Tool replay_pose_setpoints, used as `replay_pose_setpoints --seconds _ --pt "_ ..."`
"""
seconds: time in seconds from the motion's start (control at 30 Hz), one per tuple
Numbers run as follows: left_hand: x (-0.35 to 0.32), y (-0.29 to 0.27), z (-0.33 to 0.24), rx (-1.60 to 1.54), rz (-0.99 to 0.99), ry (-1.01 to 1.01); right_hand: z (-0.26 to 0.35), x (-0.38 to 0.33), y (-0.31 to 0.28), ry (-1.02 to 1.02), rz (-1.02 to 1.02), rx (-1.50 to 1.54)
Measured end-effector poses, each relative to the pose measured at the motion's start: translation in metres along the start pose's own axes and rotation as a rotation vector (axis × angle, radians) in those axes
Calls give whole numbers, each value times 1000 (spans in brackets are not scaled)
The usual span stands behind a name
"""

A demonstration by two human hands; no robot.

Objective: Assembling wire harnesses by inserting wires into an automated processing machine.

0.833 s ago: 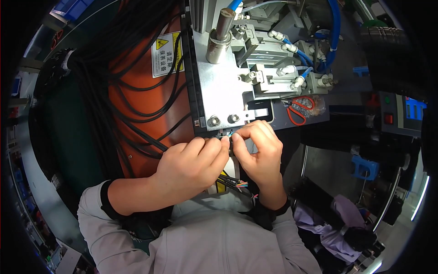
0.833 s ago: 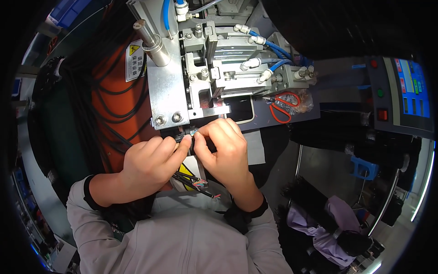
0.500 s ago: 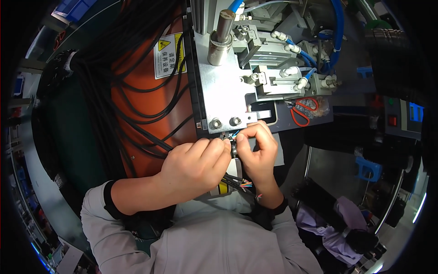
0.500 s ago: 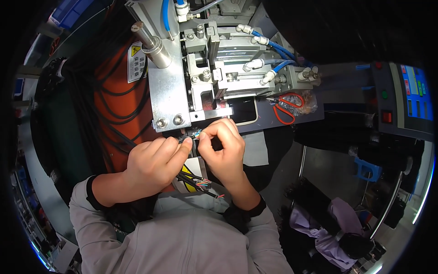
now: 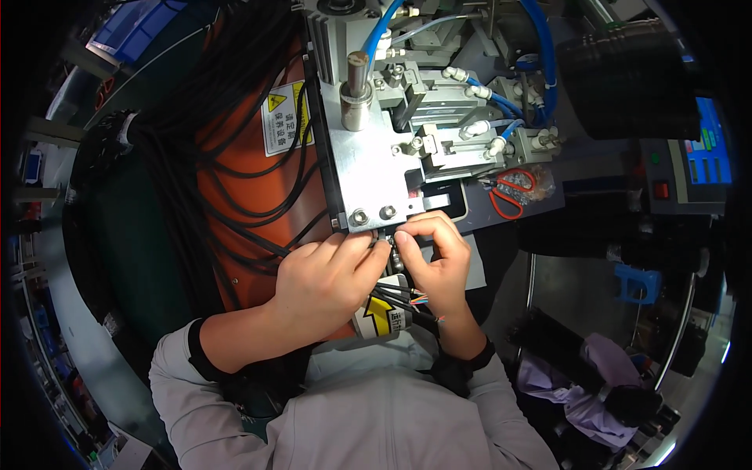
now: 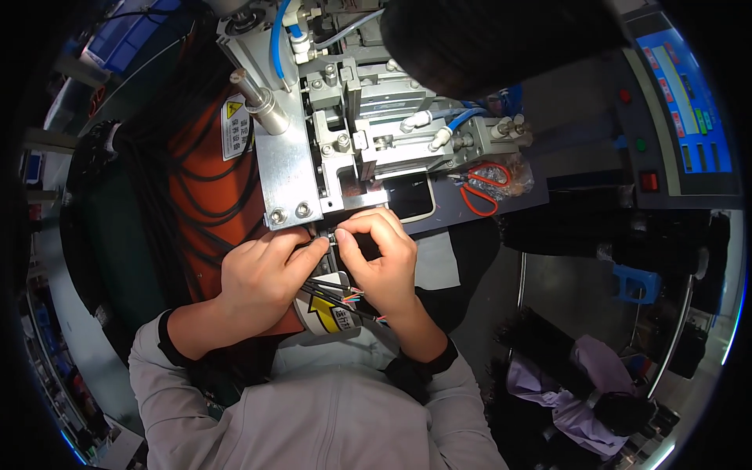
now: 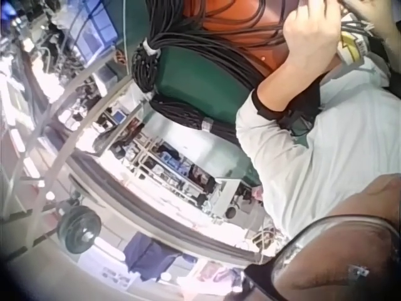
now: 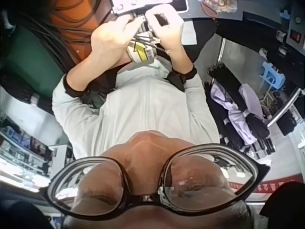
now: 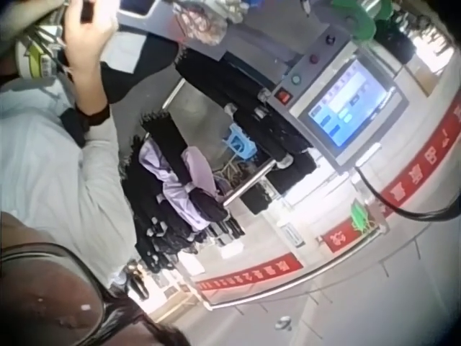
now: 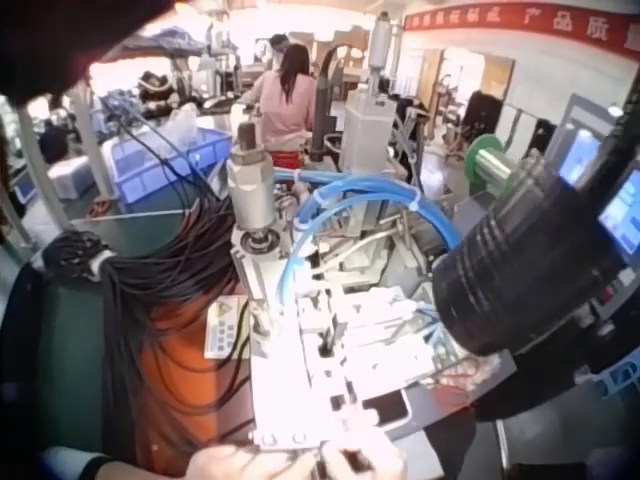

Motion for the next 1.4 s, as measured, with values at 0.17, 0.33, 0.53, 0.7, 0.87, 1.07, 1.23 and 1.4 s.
replay_pose_setpoints --seconds 0.17,0.33,0.53,0.7,0.87,1.07,1.23,1.4 --pt "-6 1 -3 97 161 -65 -50 -36 15 540 -88 572" --pt "-14 8 8 219 209 -149 -10 -3 -8 85 -49 506" --pt "-4 -1 7 -111 210 -96 49 2 -8 -449 228 477" --pt "9 -30 -8 -307 28 75 42 -5 -16 -336 61 438" --pt "7 -30 -1 -415 -26 20 34 2 -19 -210 -83 456" --pt "4 -31 5 -440 -105 -42 52 9 -15 -201 -201 488" --pt "3 -32 4 -448 -126 -21 64 16 -19 -338 -166 316" --pt "3 -28 6 -484 -97 -7 61 25 -17 -332 1 276"
Point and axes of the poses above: each hand's wrist, its own x-axis towards the middle knuckle, its own y-axis out of the palm, z = x × y, the point moved 9 cm from there along x, towards the middle knuckle, and after that the axes turned 14 degrees about -y, right-handed, at the moved point
